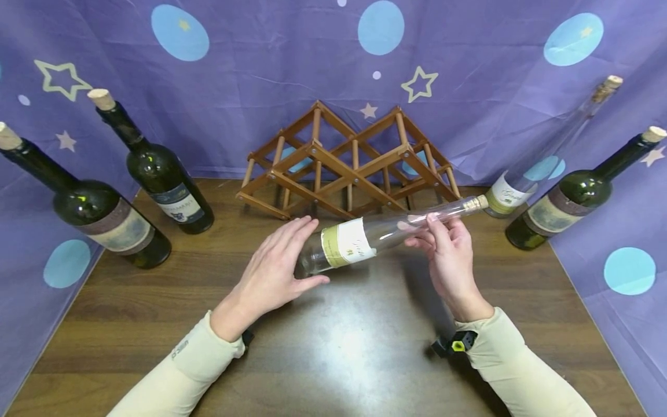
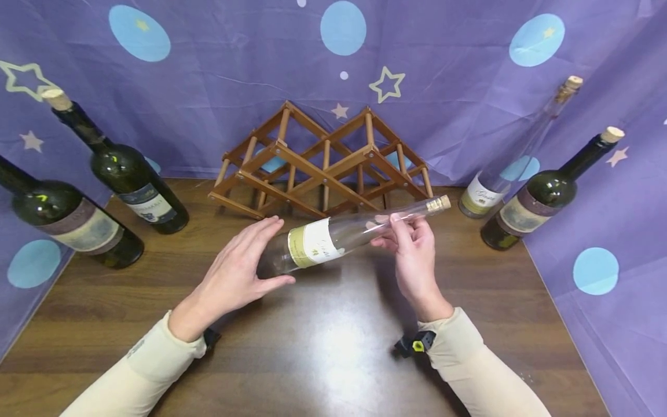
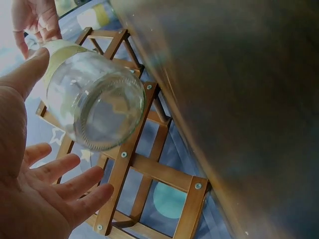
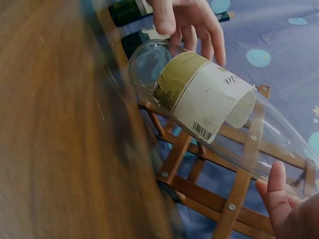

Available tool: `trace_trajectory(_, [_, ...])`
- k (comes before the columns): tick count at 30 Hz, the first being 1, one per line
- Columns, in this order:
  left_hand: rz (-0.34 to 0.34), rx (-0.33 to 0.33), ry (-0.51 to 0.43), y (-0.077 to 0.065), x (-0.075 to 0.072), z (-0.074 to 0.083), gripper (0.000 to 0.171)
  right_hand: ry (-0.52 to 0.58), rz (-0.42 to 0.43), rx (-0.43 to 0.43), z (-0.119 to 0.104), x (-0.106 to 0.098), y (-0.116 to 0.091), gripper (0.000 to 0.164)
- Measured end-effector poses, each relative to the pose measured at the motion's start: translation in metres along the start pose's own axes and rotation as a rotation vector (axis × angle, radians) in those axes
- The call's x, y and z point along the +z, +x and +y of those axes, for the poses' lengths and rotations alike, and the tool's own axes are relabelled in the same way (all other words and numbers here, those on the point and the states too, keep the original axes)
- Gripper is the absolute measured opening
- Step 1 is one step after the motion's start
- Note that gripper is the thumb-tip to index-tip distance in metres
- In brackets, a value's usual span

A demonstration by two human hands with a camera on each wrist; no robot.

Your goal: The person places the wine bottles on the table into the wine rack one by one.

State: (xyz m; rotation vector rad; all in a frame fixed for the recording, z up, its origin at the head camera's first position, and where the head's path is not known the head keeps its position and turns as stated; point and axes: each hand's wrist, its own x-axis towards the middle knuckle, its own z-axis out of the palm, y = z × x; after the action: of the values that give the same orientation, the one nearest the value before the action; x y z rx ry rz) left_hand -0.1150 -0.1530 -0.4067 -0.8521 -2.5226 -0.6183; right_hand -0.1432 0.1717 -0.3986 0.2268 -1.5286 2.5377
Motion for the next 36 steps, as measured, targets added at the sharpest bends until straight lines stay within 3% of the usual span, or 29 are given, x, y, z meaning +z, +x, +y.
trace_trajectory(16, [-0.068, -0.018, 0.011, -0.001, 0.004, 0.000, 0.108, 0.076, -0.086, 0.064, 0.015, 0.019, -0.020, 0.019])
trace_trajectory(24, [-0.095, -0.032, 0.010, -0.001, 0.005, -0.001, 0.103, 0.067, -0.124, 0.058, 0.017, 0.018, -0.023, 0.032])
trace_trajectory(36, [-0.089, 0.011, 0.027, -0.001, 0.002, -0.006, 0.094, 0.083, -0.118, 0.155, 0.017, 0.017, -0.020, 0.016])
